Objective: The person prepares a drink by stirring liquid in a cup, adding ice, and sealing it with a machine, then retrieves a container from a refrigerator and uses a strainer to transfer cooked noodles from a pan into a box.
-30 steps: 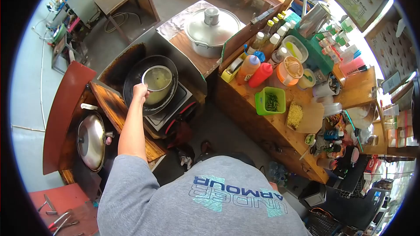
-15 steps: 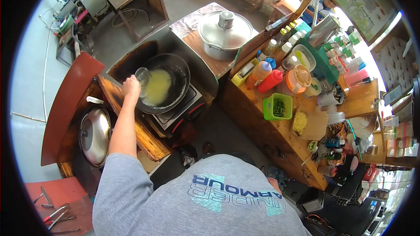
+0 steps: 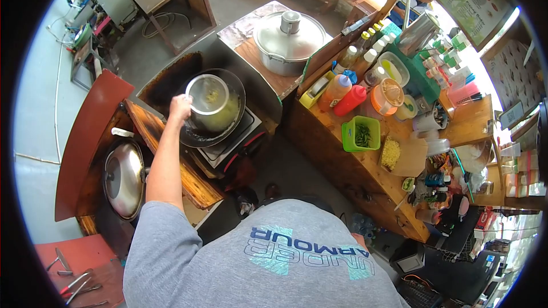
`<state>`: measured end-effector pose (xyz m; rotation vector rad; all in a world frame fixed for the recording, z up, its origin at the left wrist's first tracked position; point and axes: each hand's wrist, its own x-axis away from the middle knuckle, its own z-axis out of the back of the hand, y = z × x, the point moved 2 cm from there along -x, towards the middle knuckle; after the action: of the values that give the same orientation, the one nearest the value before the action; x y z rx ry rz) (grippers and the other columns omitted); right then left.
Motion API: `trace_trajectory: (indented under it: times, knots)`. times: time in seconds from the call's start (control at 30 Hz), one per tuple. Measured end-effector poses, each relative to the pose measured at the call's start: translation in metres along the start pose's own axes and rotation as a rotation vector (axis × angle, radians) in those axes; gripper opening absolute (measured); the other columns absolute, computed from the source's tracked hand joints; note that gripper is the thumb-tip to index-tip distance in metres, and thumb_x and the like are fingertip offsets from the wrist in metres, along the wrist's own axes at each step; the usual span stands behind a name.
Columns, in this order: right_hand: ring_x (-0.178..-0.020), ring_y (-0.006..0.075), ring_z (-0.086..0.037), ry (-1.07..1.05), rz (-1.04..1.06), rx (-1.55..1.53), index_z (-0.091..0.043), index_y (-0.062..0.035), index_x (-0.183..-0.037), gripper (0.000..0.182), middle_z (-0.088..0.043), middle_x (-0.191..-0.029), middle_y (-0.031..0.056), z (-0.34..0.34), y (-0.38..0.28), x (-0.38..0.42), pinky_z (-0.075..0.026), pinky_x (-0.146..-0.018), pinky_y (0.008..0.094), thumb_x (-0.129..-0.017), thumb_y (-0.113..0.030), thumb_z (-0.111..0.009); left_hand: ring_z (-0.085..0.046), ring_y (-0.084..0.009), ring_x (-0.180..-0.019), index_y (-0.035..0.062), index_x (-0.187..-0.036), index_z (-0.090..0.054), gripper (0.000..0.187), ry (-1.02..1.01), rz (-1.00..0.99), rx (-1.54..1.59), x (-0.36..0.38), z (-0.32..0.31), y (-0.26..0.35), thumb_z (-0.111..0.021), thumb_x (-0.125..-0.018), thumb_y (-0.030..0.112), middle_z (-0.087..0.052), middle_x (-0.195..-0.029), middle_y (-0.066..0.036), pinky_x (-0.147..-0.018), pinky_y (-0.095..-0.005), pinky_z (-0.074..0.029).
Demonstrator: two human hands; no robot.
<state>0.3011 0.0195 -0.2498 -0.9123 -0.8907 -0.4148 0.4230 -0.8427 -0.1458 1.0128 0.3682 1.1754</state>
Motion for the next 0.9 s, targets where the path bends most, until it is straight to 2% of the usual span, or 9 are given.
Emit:
trace_trajectory:
  times: [0.03, 0.1, 0.13, 0.4, 0.5, 0.57, 0.63, 0.8, 0.9]
  knots:
    - [-0.068, 0.0178, -0.064, -0.004, -0.004, 0.0, -0.071, 0.0034, -0.091, 0.02, -0.07, -0.081, 0.0097, -0.001, 0.004, -0.001, -0.051, -0.06, 0.0309, -0.095, -0.016, -0.066, -0.068, -0.0242, -0.059, 0.0019, -0.1, -0.071, 0.023, 0.083, -0.065, -0.128, -0.008, 0.01, 0.003, -0.06, -0.096, 0.022, -0.071, -0.076, -0.015, -0.053, -0.0388, -0.052]
    - [-0.075, 0.0199, -0.066, -0.024, 0.05, -0.009, -0.071, 0.0058, -0.095, 0.021, -0.071, -0.085, 0.0128, -0.001, 0.015, -0.006, -0.053, -0.067, 0.0326, -0.094, -0.015, -0.066, -0.072, -0.0369, -0.09, 0.0054, -0.104, -0.071, 0.028, 0.304, -0.191, -0.54, -0.004, 0.034, 0.032, -0.058, -0.096, 0.029, -0.073, -0.098, -0.021, -0.078, -0.0473, -0.056]
    - [-0.081, 0.0221, -0.067, -0.023, 0.017, 0.036, -0.071, 0.0084, -0.098, 0.023, -0.072, -0.09, 0.0151, 0.0, 0.017, -0.008, -0.054, -0.073, 0.0339, -0.094, -0.014, -0.067, -0.065, -0.0422, -0.108, 0.0086, -0.106, -0.071, 0.03, 0.296, -0.112, -0.57, 0.007, 0.043, 0.053, -0.054, -0.098, 0.032, -0.07, -0.11, -0.022, -0.09, -0.0529, -0.051]
    - [-0.079, 0.0207, -0.066, -0.048, 0.109, 0.054, -0.07, 0.0089, -0.097, 0.023, -0.072, -0.09, 0.0134, -0.006, 0.004, 0.006, -0.053, -0.071, 0.0323, -0.095, -0.014, -0.067, -0.068, -0.0417, -0.107, 0.0058, -0.107, -0.071, 0.027, 0.358, -0.076, -0.94, 0.035, 0.073, 0.098, -0.054, -0.094, 0.021, -0.072, -0.11, -0.022, -0.091, -0.0518, -0.055]
    - [-0.077, 0.0203, -0.065, -0.017, 0.057, 0.13, -0.07, 0.0085, -0.095, 0.022, -0.071, -0.087, 0.0123, -0.008, -0.005, 0.012, -0.053, -0.07, 0.0311, -0.095, -0.014, -0.067, -0.07, -0.039, -0.105, 0.0033, -0.106, -0.072, 0.027, 0.333, -0.068, -1.063, 0.047, 0.067, 0.095, -0.054, -0.093, 0.019, -0.073, -0.109, -0.022, -0.089, -0.0497, -0.057]
    - [-0.076, 0.0205, -0.065, -0.047, 0.103, -0.049, -0.07, 0.0081, -0.095, 0.022, -0.07, -0.084, 0.0118, -0.008, 0.002, 0.01, -0.053, -0.069, 0.0317, -0.095, -0.014, -0.067, -0.071, -0.0379, -0.103, 0.0023, -0.105, -0.072, 0.028, 0.325, -0.088, -1.095, 0.054, 0.058, 0.089, -0.053, -0.093, 0.019, -0.073, -0.108, -0.021, -0.088, -0.0487, -0.058]
    - [-0.076, 0.0207, -0.065, -0.028, 0.073, 0.0, -0.07, 0.0078, -0.095, 0.021, -0.07, -0.085, 0.012, -0.009, 0.001, 0.009, -0.053, -0.068, 0.0322, -0.095, -0.013, -0.066, -0.072, -0.0373, -0.101, 0.0044, -0.102, -0.075, 0.029, 0.287, -0.115, -1.175, 0.06, 0.042, 0.082, -0.05, -0.096, 0.017, -0.074, -0.107, -0.019, -0.086, -0.0485, -0.059]
    - [-0.076, 0.0204, -0.065, 0.036, 0.01, 0.13, -0.069, 0.0068, -0.096, 0.02, -0.07, -0.086, 0.0116, -0.011, 0.003, 0.005, -0.053, -0.067, 0.0324, -0.096, -0.013, -0.065, -0.075, -0.0368, -0.092, 0.0021, -0.099, -0.075, 0.029, 0.351, -0.179, -1.106, 0.05, 0.003, 0.052, -0.048, -0.096, 0.014, -0.076, -0.094, -0.02, -0.083, -0.0473, -0.06]
    - [-0.073, 0.0197, -0.065, 0.017, 0.033, -0.028, -0.069, 0.0054, -0.095, 0.02, -0.069, -0.084, 0.0102, -0.014, 0.002, 0.007, -0.053, -0.065, 0.0319, -0.096, -0.014, -0.065, -0.074, -0.0389, -0.091, -0.0001, -0.101, -0.071, 0.025, 0.42, -0.131, -0.983, 0.045, -0.014, 0.042, -0.051, -0.093, 0.012, -0.074, -0.094, -0.023, -0.081, -0.0484, -0.06]
